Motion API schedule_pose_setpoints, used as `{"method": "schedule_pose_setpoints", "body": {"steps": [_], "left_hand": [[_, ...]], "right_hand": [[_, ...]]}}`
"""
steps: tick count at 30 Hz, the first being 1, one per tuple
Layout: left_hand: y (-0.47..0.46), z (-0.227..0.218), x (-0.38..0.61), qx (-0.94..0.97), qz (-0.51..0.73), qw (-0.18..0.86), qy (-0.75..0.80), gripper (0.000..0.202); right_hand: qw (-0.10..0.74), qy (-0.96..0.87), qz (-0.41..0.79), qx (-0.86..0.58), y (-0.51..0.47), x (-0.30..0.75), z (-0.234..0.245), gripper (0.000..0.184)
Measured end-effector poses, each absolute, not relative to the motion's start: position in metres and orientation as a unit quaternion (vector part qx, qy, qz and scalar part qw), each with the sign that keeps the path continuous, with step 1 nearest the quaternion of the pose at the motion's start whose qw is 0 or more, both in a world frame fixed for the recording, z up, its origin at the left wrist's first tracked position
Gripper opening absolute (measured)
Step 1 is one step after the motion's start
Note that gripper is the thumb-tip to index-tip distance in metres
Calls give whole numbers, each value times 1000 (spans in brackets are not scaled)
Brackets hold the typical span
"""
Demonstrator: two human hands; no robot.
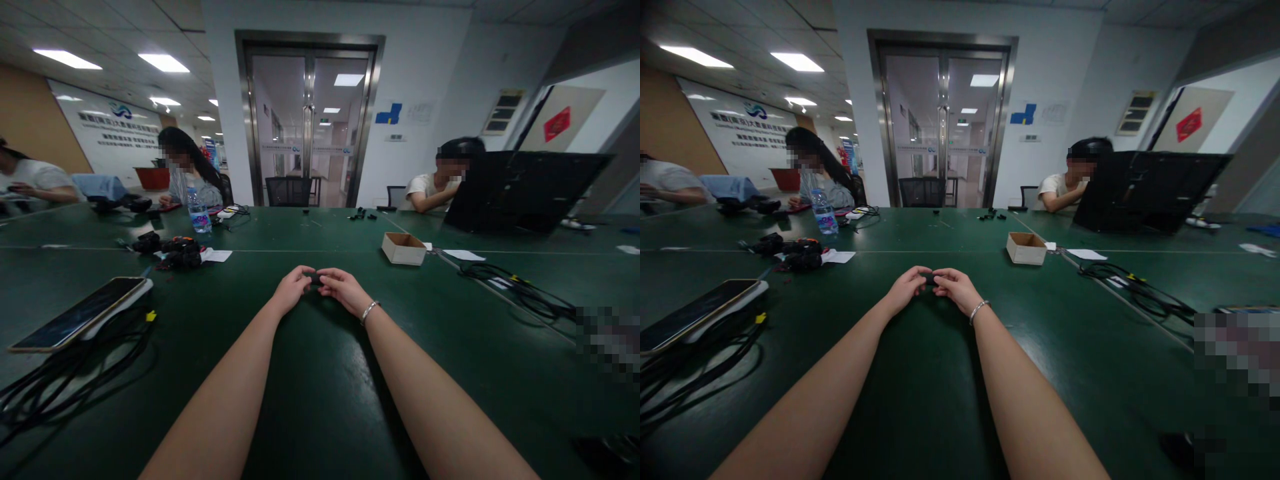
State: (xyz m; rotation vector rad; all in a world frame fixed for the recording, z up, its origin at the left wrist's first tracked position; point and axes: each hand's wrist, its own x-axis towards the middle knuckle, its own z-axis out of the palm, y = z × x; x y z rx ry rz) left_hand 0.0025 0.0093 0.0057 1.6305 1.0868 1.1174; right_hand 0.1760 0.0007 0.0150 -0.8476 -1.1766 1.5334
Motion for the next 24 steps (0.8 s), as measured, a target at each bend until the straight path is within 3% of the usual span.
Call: {"method": "schedule_pose_setpoints", "body": {"steps": [24], "left_hand": [[9, 5, 2, 656, 452, 417, 438, 31]], "right_hand": [[491, -486, 634, -347, 1, 176, 15, 17]]}}
